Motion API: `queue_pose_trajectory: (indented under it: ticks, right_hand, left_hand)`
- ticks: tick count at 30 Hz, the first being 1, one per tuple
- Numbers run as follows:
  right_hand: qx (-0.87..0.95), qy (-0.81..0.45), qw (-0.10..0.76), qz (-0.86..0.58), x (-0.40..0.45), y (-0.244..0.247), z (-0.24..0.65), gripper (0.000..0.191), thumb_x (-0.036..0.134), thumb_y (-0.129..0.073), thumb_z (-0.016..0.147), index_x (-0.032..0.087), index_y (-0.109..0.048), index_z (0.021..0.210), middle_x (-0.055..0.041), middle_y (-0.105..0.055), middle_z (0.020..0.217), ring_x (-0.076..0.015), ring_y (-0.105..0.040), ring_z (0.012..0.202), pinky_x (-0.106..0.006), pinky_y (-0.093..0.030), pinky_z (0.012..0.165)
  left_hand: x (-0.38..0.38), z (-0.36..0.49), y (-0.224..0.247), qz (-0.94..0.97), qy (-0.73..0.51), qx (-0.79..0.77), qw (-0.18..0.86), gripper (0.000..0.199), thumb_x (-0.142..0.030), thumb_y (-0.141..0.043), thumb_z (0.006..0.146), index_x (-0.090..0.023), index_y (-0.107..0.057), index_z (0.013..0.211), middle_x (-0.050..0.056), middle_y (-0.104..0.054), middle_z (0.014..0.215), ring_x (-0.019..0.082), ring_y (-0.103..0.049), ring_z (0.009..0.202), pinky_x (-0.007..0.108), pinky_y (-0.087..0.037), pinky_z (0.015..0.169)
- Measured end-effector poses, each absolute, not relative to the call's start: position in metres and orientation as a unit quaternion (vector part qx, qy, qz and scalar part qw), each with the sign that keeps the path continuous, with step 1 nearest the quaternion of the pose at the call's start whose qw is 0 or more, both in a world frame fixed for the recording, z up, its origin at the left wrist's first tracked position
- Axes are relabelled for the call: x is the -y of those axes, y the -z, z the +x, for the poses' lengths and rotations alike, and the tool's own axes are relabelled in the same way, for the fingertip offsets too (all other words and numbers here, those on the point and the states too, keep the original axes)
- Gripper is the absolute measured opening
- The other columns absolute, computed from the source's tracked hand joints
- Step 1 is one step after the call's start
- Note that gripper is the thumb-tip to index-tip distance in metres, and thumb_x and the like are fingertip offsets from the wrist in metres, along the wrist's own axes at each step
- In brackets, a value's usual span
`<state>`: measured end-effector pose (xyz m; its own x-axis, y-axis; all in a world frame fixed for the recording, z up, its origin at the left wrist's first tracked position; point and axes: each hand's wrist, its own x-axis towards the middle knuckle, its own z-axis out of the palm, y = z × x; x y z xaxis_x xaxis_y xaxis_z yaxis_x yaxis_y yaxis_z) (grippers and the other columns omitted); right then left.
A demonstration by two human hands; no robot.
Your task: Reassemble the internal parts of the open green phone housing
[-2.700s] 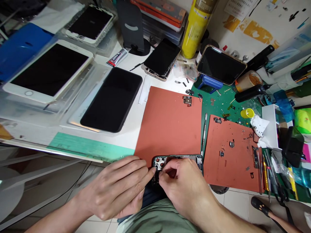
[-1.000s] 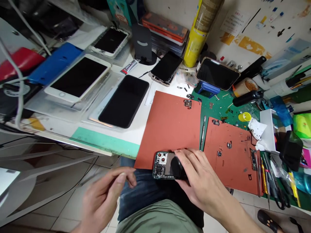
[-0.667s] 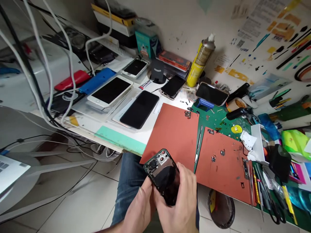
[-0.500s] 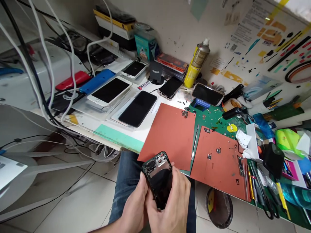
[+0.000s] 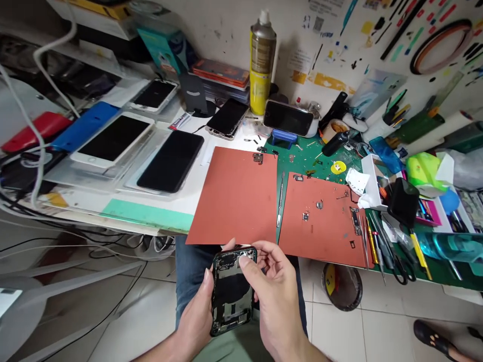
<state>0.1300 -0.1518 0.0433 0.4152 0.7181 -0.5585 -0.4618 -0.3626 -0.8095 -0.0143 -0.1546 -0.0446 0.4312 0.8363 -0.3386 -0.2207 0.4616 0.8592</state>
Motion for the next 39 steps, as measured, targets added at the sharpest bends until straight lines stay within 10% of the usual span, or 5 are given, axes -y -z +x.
queue_pose_trajectory:
  ticks: [39]
  right_hand:
    - [0.033,-0.53,0.601,-0.597,0.153,-0.041,0.1337,0.05,0.05,-0.105,0.064,0.024,-0.079,0.098,-0.0012,-0.073,0.095,-0.018,-0.066,0.091,-0.033,-0.056,0.088]
  left_hand:
    - [0.1613,-0.009,0.0554,0.342,-0.355,-0.405,0.77,0.063,-0.065,-0.05,0.11,-0.026,-0.061,0.158,0.008,-0.058,0.167,0.03,-0.03,0.17,0.052,-0.015,0.142]
